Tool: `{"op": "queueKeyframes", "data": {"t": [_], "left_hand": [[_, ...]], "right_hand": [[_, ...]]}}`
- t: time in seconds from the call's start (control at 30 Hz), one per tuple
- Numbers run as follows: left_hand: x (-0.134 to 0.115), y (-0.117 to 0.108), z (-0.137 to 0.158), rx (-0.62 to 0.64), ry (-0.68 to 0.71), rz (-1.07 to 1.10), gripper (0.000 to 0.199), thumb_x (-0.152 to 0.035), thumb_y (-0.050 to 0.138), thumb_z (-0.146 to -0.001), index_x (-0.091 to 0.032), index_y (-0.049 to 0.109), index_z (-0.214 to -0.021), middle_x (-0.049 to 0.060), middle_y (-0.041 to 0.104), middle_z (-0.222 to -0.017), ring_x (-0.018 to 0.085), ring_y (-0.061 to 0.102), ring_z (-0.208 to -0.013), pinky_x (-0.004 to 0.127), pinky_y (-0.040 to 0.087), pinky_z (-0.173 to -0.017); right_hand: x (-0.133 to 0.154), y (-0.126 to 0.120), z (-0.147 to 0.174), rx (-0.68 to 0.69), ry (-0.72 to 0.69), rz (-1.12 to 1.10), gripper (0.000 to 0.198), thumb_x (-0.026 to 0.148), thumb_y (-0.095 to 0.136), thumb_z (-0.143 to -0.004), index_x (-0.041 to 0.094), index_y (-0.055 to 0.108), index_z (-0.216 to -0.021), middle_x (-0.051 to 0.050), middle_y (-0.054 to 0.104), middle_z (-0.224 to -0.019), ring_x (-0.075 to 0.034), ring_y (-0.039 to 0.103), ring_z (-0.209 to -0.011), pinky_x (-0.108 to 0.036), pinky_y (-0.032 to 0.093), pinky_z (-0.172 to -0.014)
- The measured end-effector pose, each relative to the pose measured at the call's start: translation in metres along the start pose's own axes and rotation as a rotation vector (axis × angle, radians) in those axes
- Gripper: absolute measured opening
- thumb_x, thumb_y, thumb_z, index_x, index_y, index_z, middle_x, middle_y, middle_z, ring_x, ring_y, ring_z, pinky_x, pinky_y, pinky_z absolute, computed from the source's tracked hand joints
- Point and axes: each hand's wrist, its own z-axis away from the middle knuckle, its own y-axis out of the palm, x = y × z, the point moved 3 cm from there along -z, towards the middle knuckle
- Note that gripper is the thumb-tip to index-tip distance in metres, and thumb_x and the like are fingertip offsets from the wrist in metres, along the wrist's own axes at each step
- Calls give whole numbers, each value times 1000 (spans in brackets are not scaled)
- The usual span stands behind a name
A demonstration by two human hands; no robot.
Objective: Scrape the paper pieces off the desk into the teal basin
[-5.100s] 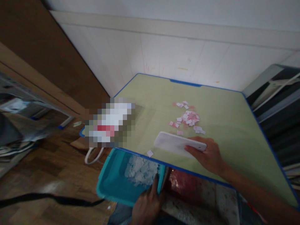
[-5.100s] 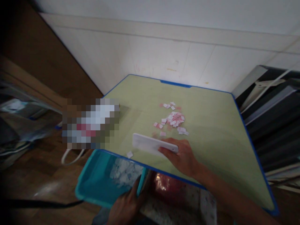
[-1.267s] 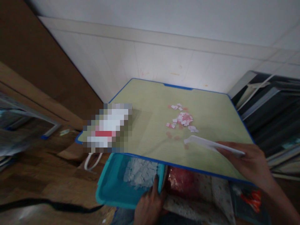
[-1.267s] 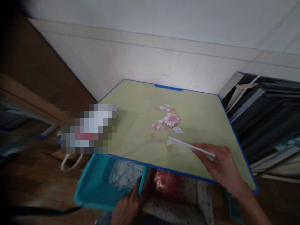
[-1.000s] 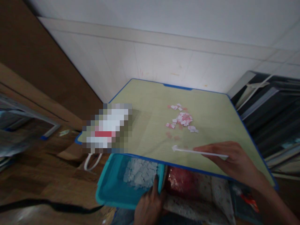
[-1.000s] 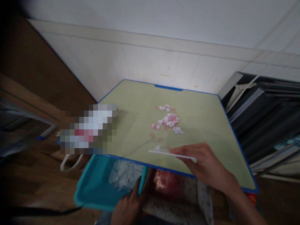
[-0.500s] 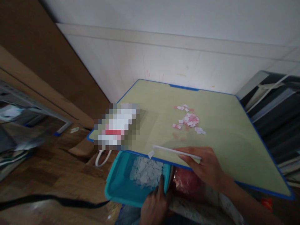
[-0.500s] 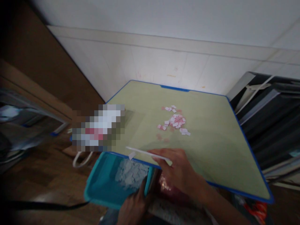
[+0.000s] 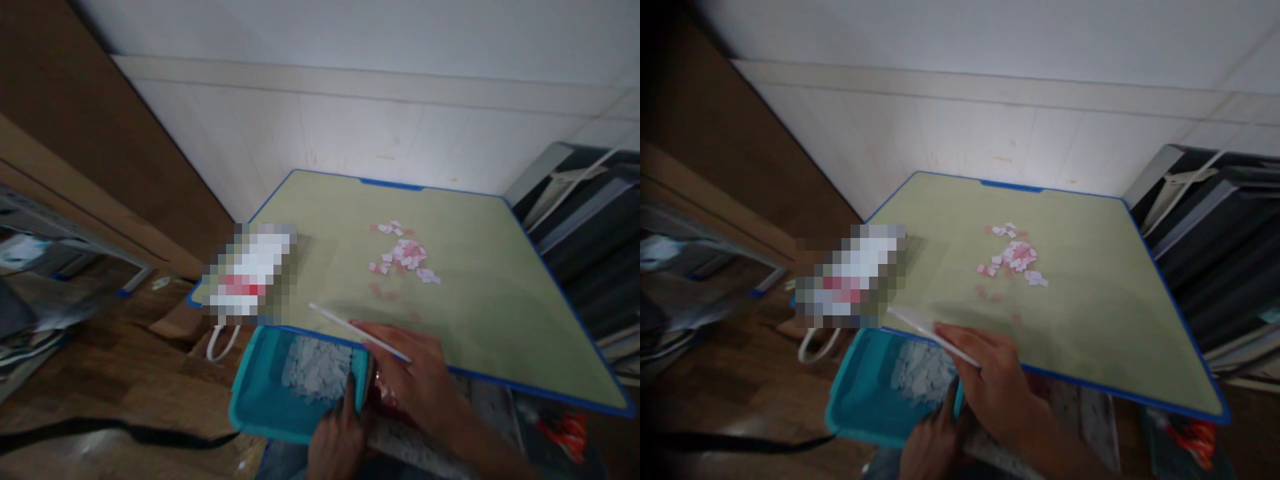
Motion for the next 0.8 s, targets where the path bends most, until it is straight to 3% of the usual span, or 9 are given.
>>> {"op": "queueKeyframes", "data": {"t": [0.13,0.3,0.53,0.67,0.8], "left_hand": [[1,-2,0,30,3,25,63,-35,66,-56,-29,41,-114,23,37,-125,24,61,-74,35,51,-60],[1,-5,-1,72,-13,30,46,-31,65,-58,-26,51,-101,20,34,-128,25,60,-79,36,50,-64],[1,-5,-1,86,-13,58,39,-29,67,-56,-24,54,-92,23,30,-128,25,60,-77,38,50,-62],[2,-4,-1,110,-24,47,44,-26,66,-58,-25,52,-100,23,29,-129,25,60,-78,37,50,-64],[1,-7,-3,152,-37,50,47,-21,66,-58,-26,51,-102,21,29,-130,25,60,-80,37,50,-66]], "right_hand": [[-9,9,-8,-310,148,100,22,17,46,-76,16,62,-92,-4,67,-86,-15,62,-75,-22,48,-70],[-18,10,-14,-378,215,206,22,18,45,-76,12,62,-88,-7,67,-82,-17,62,-73,-24,48,-67],[-33,-35,13,-488,431,326,23,30,51,-73,13,63,-80,-5,67,-66,-16,61,-55,-22,47,-51],[-35,-60,27,-569,483,335,22,31,55,-69,13,64,-76,-2,64,-56,-13,57,-44,-19,42,-38],[-33,-85,31,-650,452,431,22,31,57,-68,13,65,-78,-3,66,-62,-13,57,-47,-18,43,-42]]}}
